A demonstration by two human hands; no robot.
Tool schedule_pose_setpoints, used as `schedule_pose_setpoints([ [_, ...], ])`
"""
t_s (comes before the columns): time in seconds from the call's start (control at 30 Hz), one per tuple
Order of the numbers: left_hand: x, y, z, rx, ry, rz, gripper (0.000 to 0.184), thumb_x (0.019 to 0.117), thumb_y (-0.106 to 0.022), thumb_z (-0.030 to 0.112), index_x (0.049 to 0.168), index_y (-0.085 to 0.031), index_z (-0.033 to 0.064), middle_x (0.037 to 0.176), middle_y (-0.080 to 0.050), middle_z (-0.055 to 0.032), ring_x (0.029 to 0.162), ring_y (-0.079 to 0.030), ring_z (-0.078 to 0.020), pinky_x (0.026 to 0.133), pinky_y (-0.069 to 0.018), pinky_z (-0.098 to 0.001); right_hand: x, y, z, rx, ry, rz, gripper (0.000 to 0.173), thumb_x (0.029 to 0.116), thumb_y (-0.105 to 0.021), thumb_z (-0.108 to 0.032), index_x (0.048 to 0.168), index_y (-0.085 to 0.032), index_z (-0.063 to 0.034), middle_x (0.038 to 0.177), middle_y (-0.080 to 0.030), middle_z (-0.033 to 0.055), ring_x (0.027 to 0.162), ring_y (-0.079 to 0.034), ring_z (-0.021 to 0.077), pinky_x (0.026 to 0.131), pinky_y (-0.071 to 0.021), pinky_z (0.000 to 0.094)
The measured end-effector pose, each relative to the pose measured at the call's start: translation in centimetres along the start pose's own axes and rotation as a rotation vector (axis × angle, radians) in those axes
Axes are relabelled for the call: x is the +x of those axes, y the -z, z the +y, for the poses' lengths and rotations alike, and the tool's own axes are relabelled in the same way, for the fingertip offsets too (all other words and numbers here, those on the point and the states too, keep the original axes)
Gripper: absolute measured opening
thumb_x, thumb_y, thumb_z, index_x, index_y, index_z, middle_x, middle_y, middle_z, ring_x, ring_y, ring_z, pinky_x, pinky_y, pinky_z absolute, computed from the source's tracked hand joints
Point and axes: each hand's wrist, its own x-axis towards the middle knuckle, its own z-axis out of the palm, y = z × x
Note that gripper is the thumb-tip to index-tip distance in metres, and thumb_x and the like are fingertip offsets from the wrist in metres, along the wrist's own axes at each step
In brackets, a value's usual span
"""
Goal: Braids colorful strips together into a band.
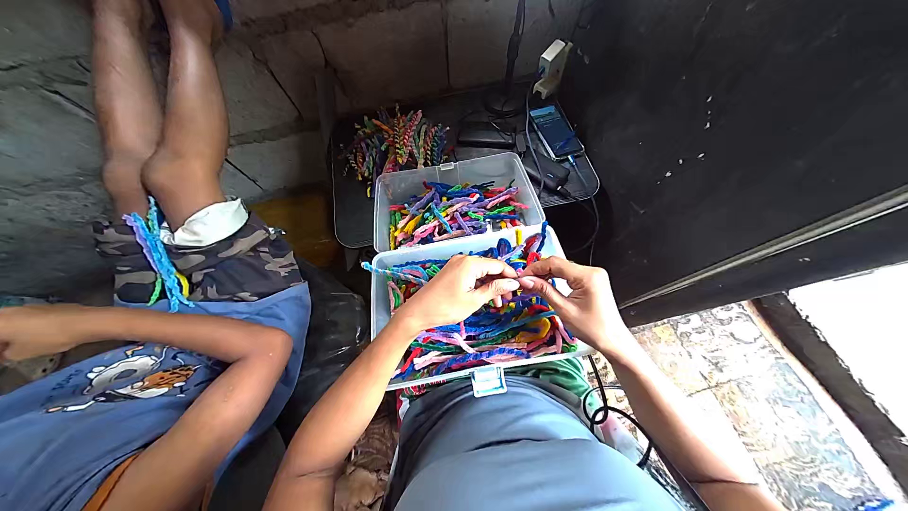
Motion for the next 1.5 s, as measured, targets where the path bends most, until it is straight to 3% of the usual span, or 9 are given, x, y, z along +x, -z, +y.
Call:
schedule_pose_setpoints([
  [0.27,0.3,0.8,0.0,-0.158,-0.056,-0.04,0.018,0.1017,-0.055,0.005,0.102,-0.072,-0.0024,0.082,-0.068,0.0042,0.067,-0.057,0.0068,0.063,-0.0483,-0.0096,0.3,0.5,0.3,0.312,-0.21,0.083,0.016,0.1022,-0.054,-0.013,0.091,-0.066,-0.0131,0.073,-0.063,-0.0139,0.066,-0.06,-0.0052,0.066,-0.0524,0.0156],
  [0.4,0.0,1.0,0.0,-0.301,-0.079,0.105,0.017,0.1028,-0.05,0.001,0.104,-0.067,-0.001,0.083,-0.067,0.0045,0.068,-0.06,0.0032,0.065,-0.0528,-0.0133,0.5,3.5,0.8,-0.001,-0.196,0.067,0.018,0.1033,-0.056,-0.019,0.099,-0.067,-0.0058,0.079,-0.063,-0.0081,0.07,-0.058,-0.0073,0.066,-0.0495,0.0109],
  [0.57,0.6,0.9,0.1,-0.573,-0.189,0.264,0.022,0.1015,-0.048,-0.005,0.111,-0.065,0.0033,0.094,-0.073,0.0029,0.083,-0.071,-0.0073,0.08,-0.0612,-0.0253,-0.3,4.9,-0.1,-0.243,-0.141,-0.316,0.027,0.0977,-0.065,-0.028,0.104,-0.075,-0.0035,0.086,-0.073,0.0085,0.078,-0.071,0.0193,0.072,-0.058,0.0395],
  [0.67,0.4,1.1,0.1,-0.666,-0.209,0.29,0.022,0.1003,-0.051,-0.003,0.11,-0.067,0.0085,0.098,-0.073,0.0018,0.087,-0.071,-0.0086,0.082,-0.0602,-0.0259,-0.5,4.2,-0.4,-0.215,-0.074,-0.247,0.019,0.097,-0.063,-0.017,0.095,-0.078,-0.0053,0.082,-0.073,0.0044,0.073,-0.066,0.0063,0.07,-0.0537,0.0204],
  [0.77,0.1,1.5,0.0,-0.84,-0.206,0.267,0.021,0.0989,-0.055,0.004,0.104,-0.072,0.0153,0.101,-0.074,0.0002,0.091,-0.072,-0.0115,0.086,-0.0605,-0.0291,0.1,4.2,-0.9,-0.177,-0.036,-0.193,0.018,0.0966,-0.064,-0.02,0.095,-0.076,-0.0064,0.084,-0.072,0.0013,0.077,-0.065,0.0003,0.072,-0.0522,0.0146],
  [1.07,0.2,1.6,-0.6,-0.889,-0.176,0.323,0.027,0.0983,-0.048,0.001,0.099,-0.07,0.0151,0.104,-0.075,-0.0036,0.096,-0.073,-0.0148,0.089,-0.0603,-0.0317,-0.2,2.2,-0.1,-0.273,-0.043,-0.271,0.02,0.0953,-0.066,-0.019,0.1,-0.076,-0.0031,0.084,-0.068,0.0096,0.076,-0.066,0.0186,0.071,-0.0556,0.032],
  [1.3,0.4,1.8,-0.5,-0.973,-0.173,0.425,0.035,0.0972,-0.039,0.001,0.094,-0.071,0.0162,0.095,-0.074,-0.0011,0.089,-0.072,-0.0118,0.085,-0.0593,-0.0285,-0.2,1.0,-0.2,-0.451,-0.103,-0.361,0.025,0.0951,-0.069,-0.021,0.099,-0.074,0.0033,0.089,-0.07,0.0217,0.086,-0.07,0.0413,0.076,-0.0549,0.0589],
  [1.43,0.4,1.8,-0.9,-0.937,-0.214,0.491,0.035,0.0988,-0.037,0.001,0.093,-0.068,0.0153,0.095,-0.074,-0.0019,0.089,-0.072,-0.0123,0.085,-0.059,-0.0284,-0.2,1.3,-0.2,-0.355,-0.126,-0.439,0.029,0.0971,-0.067,-0.029,0.1,-0.075,-0.0012,0.08,-0.071,0.0148,0.072,-0.07,0.0314,0.068,-0.0556,0.0542],
  [1.5,0.4,1.7,-1.1,-0.889,-0.242,0.525,0.034,0.0997,-0.038,0.001,0.094,-0.069,0.0147,0.097,-0.074,-0.0018,0.09,-0.072,-0.0115,0.084,-0.0592,-0.0278,-0.5,1.6,0.2,-0.279,-0.102,-0.415,0.025,0.0961,-0.067,-0.027,0.098,-0.075,-0.0036,0.079,-0.071,0.01,0.069,-0.068,0.0225,0.066,-0.0561,0.0437],
])
